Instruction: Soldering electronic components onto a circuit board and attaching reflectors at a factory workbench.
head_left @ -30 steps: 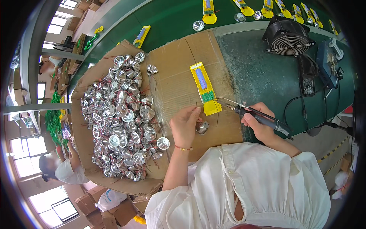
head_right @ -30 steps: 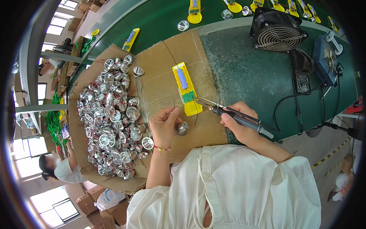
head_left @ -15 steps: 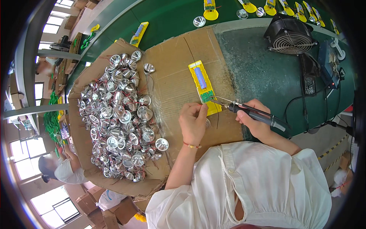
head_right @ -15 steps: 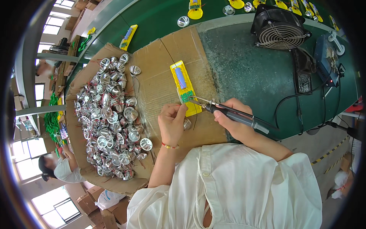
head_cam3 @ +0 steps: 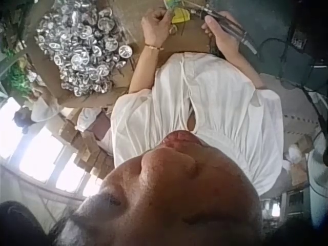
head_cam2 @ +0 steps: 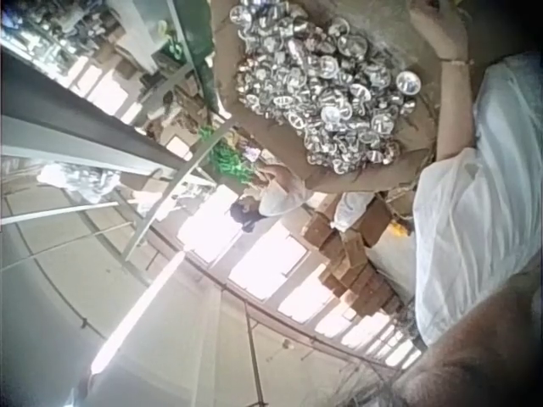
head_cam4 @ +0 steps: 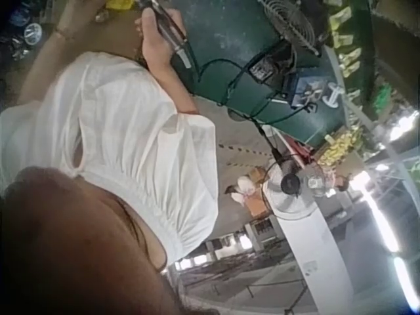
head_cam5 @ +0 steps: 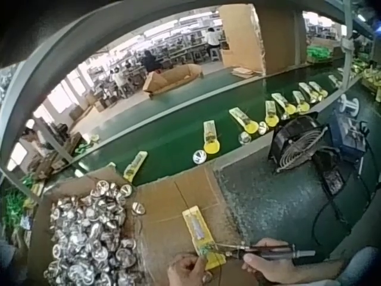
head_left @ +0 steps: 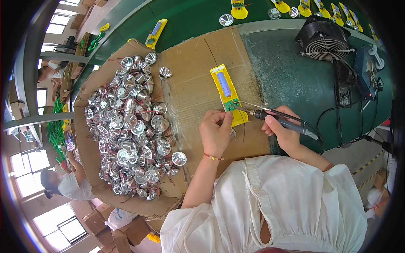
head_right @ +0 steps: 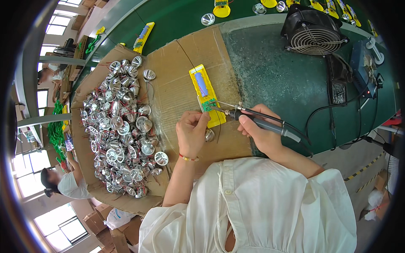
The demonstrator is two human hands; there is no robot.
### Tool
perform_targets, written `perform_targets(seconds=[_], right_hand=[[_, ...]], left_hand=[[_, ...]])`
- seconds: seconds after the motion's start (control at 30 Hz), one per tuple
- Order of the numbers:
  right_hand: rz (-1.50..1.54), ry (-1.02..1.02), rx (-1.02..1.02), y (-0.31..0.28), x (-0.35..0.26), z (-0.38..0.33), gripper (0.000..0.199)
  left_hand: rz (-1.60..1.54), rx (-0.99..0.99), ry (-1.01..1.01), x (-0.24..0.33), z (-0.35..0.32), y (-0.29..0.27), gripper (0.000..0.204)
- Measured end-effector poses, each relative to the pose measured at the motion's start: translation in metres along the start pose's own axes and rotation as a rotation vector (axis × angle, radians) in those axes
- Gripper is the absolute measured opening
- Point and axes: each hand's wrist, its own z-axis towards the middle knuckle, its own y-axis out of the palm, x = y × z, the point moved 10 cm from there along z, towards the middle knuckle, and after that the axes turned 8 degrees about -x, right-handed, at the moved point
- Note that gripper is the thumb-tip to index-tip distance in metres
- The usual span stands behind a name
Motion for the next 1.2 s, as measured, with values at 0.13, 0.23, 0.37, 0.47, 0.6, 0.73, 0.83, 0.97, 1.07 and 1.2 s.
perform_targets(seconds=[0.13, 0.23, 0.37, 0.47, 0.6, 0.73, 0.83, 0.97, 1.07, 1.2], right_hand=[[0.002, -0.068, -0.009, -0.001, -0.007, -0.002, 0.011], [0.026, -0.027, 0.006, -0.005, -0.005, -0.004, 0.012], [0.021, -0.038, 0.012, -0.011, -0.005, -0.005, 0.012], [0.025, -0.053, -0.005, -0.011, -0.006, -0.006, 0.012], [-0.017, -0.081, -0.029, -0.009, -0.010, -0.009, 0.011], [-0.030, -0.087, -0.039, -0.007, -0.010, -0.008, 0.012], [-0.036, -0.062, -0.035, -0.008, -0.008, -0.008, 0.012], [-0.040, -0.039, -0.027, -0.010, -0.006, -0.008, 0.012], [-0.035, -0.044, -0.032, -0.010, -0.008, -0.007, 0.012], [-0.041, -0.028, -0.030, -0.010, -0.006, -0.006, 0.012]], left_hand=[[0.006, 0.000, -0.005, 0.001, 0.001, -0.001, 0.015], [0.012, -0.005, -0.014, -0.001, 0.000, -0.001, 0.016], [-0.020, 0.039, 0.000, 0.009, -0.002, -0.005, 0.014], [-0.044, 0.233, 0.173, 0.014, -0.016, -0.025, 0.012], [-0.039, 0.142, 0.260, 0.026, -0.019, -0.018, 0.011], [0.119, 0.045, 0.290, 0.034, -0.016, -0.003, 0.009], [0.341, 0.030, 0.376, 0.044, -0.016, 0.005, 0.007], [0.476, 0.006, 0.360, 0.048, -0.015, 0.009, 0.005], [0.548, -0.008, 0.349, 0.053, -0.018, 0.012, 0.006], [0.602, -0.024, 0.307, 0.051, -0.017, 0.015, 0.006]])
